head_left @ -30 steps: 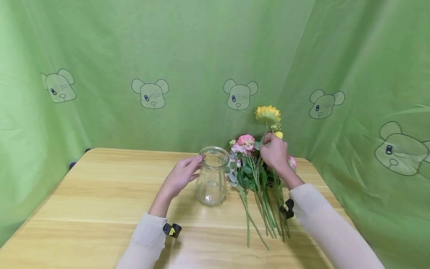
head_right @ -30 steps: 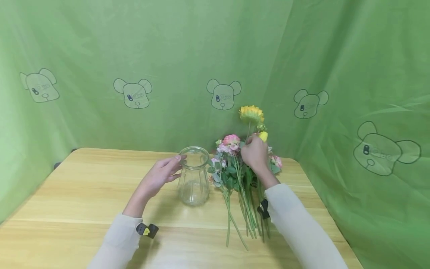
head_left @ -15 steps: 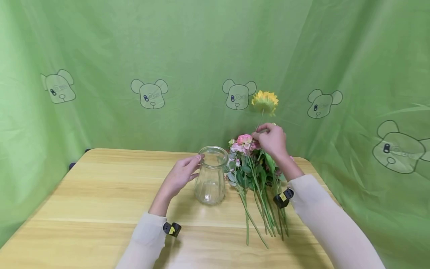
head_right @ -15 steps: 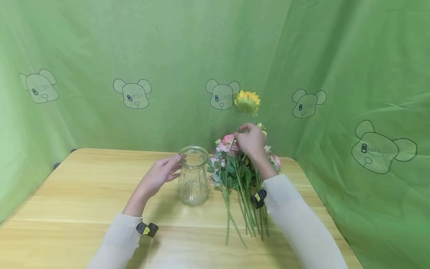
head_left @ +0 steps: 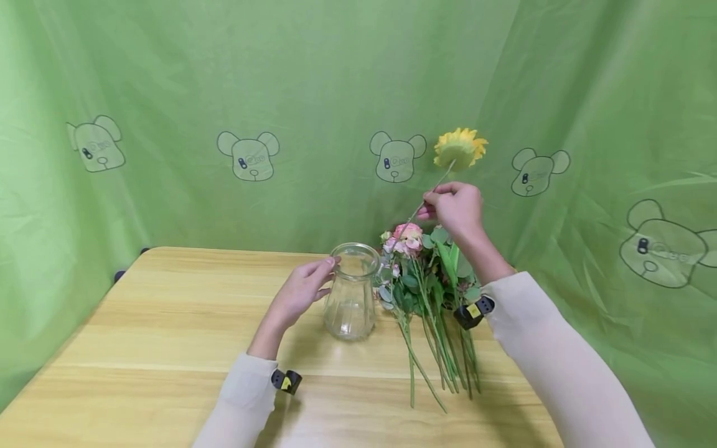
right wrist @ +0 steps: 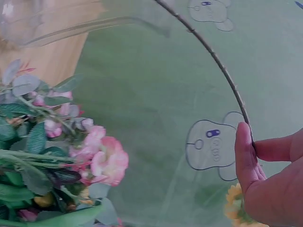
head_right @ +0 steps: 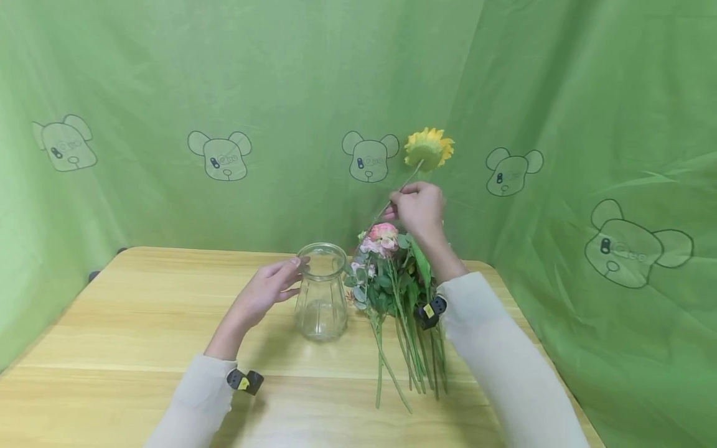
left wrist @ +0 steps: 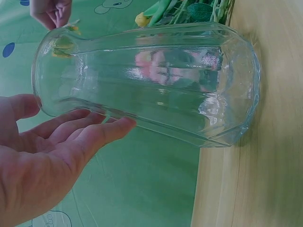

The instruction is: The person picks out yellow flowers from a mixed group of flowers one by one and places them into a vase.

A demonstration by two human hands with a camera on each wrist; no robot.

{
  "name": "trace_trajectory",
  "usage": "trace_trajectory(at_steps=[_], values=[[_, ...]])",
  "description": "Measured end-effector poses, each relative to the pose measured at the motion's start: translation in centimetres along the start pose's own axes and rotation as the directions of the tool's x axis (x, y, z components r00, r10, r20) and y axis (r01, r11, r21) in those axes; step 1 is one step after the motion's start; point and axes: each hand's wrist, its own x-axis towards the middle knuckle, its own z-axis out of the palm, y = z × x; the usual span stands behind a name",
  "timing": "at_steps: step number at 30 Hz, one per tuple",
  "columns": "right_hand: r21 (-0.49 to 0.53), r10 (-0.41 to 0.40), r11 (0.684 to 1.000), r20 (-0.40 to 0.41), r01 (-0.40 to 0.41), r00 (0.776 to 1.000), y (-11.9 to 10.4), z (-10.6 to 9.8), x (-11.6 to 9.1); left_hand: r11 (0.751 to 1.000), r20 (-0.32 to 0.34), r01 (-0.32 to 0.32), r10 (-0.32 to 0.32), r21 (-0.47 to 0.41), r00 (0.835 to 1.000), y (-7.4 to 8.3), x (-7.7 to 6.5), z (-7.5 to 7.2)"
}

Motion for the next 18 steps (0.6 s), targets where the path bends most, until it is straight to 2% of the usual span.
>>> trace_trajectory(at_steps=[9,18], values=[[0.056,0.028,0.998,0.0,-0.028,1.0,-1.8,-0.6,0.1,1.0,0.008,0.001,-0.001,-0.005,1.0,0.0,0.0,-0.1],[0.026,0.009,1.0,0.039,-0.01,0.999,-0.5,1.5,-0.3,1.0,0.019,0.002,-0.002,-0.009,1.0,0.2,0.0,-0.2]])
